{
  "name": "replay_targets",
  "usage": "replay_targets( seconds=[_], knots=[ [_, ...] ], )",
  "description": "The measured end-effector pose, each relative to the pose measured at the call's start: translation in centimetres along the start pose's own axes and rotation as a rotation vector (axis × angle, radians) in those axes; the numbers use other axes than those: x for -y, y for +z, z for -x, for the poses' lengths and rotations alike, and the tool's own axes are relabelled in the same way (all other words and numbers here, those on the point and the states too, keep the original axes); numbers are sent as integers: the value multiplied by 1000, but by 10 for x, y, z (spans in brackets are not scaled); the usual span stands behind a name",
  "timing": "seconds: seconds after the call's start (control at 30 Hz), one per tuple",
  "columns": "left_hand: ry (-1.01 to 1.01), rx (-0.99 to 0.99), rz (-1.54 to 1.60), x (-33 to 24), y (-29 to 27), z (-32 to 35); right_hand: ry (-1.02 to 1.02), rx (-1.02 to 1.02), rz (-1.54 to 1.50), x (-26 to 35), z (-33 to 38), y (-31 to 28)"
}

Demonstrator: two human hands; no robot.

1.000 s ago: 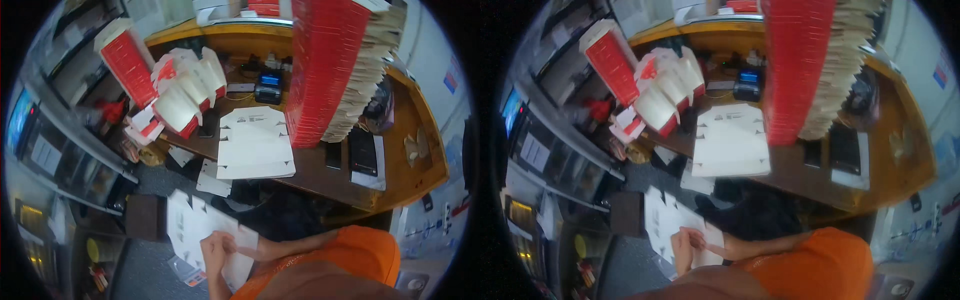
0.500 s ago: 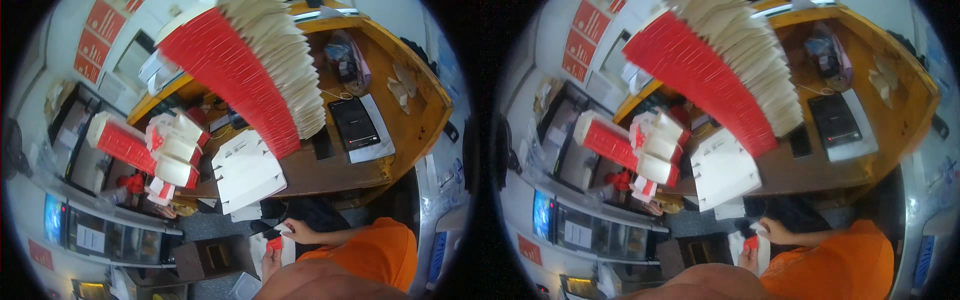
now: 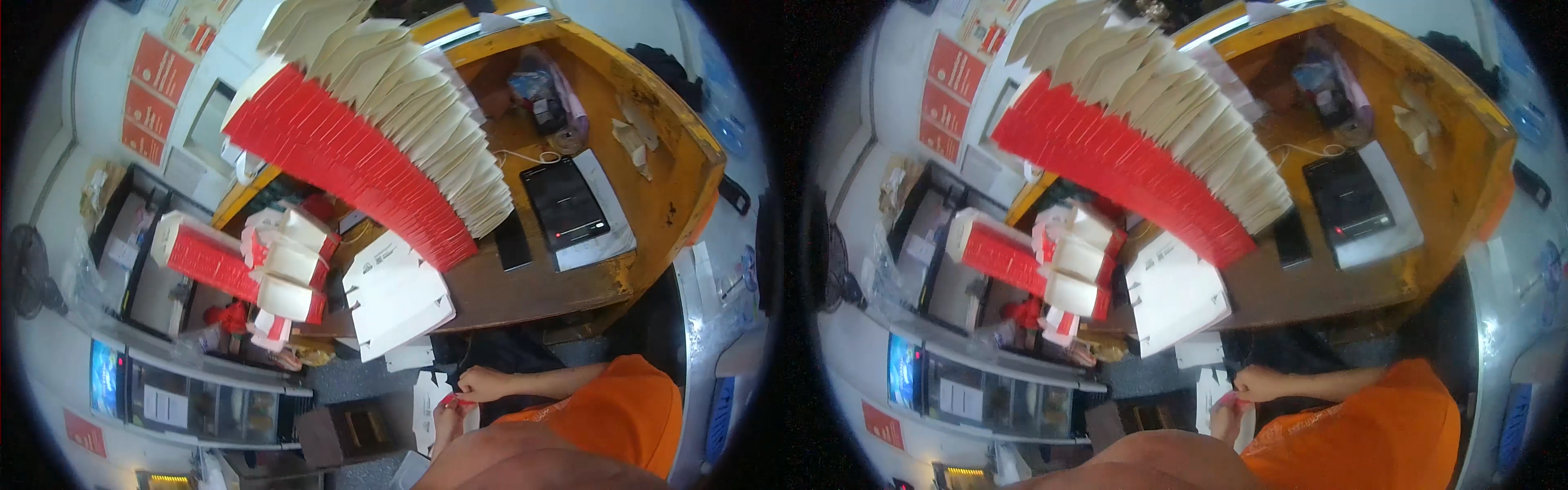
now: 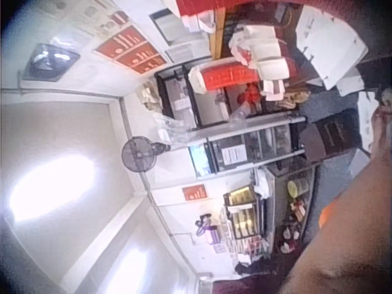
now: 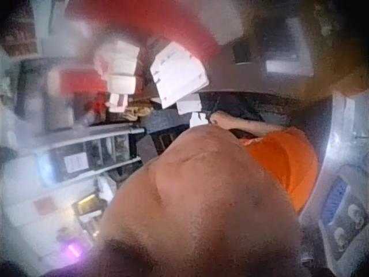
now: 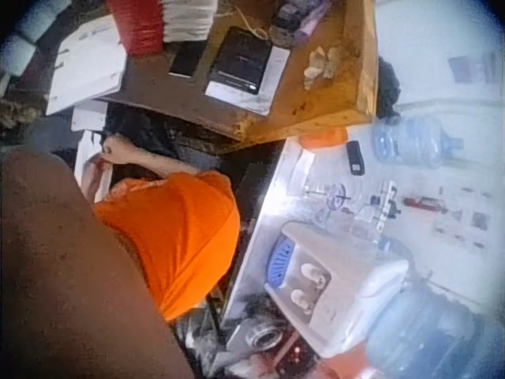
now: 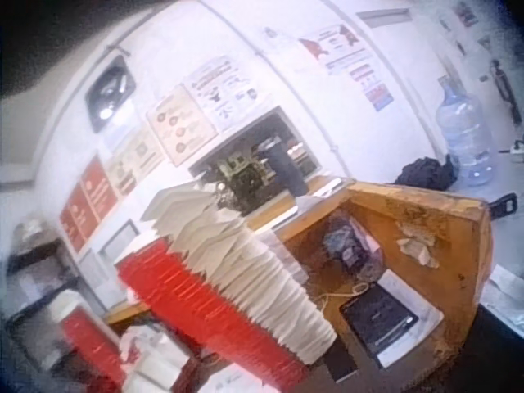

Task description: The person assembles red and white cardboard boxes by folding the flaps and snapping them into shape. They repeatedly pick up flat-packed boxes from a stack, fold them into 3D containers, and place the finished boxes on a pile on the counter.

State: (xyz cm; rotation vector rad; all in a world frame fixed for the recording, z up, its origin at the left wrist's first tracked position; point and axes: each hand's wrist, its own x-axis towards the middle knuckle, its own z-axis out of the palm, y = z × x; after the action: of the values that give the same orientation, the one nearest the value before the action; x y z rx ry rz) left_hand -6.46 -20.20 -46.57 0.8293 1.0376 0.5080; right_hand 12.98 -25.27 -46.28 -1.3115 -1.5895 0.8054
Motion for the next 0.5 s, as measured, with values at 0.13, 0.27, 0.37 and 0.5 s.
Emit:
replay_targets(
  seconds=[0.13, 0.27, 0.37, 0.5],
  knots=[
    [128, -27, -105, 5, -14, 7, 54, -6, -41, 4, -6, 12],
    [143, -133, -104, -1, -13, 20, 70, 91, -94, 18, -15, 19],
    [160, -138, -60, 6, -19, 22, -101, 191, -27, 33, -20, 22],
    [232, -218, -45, 9, -24, 31, 141, 156, -31, 30, -22, 43]
  ],
)
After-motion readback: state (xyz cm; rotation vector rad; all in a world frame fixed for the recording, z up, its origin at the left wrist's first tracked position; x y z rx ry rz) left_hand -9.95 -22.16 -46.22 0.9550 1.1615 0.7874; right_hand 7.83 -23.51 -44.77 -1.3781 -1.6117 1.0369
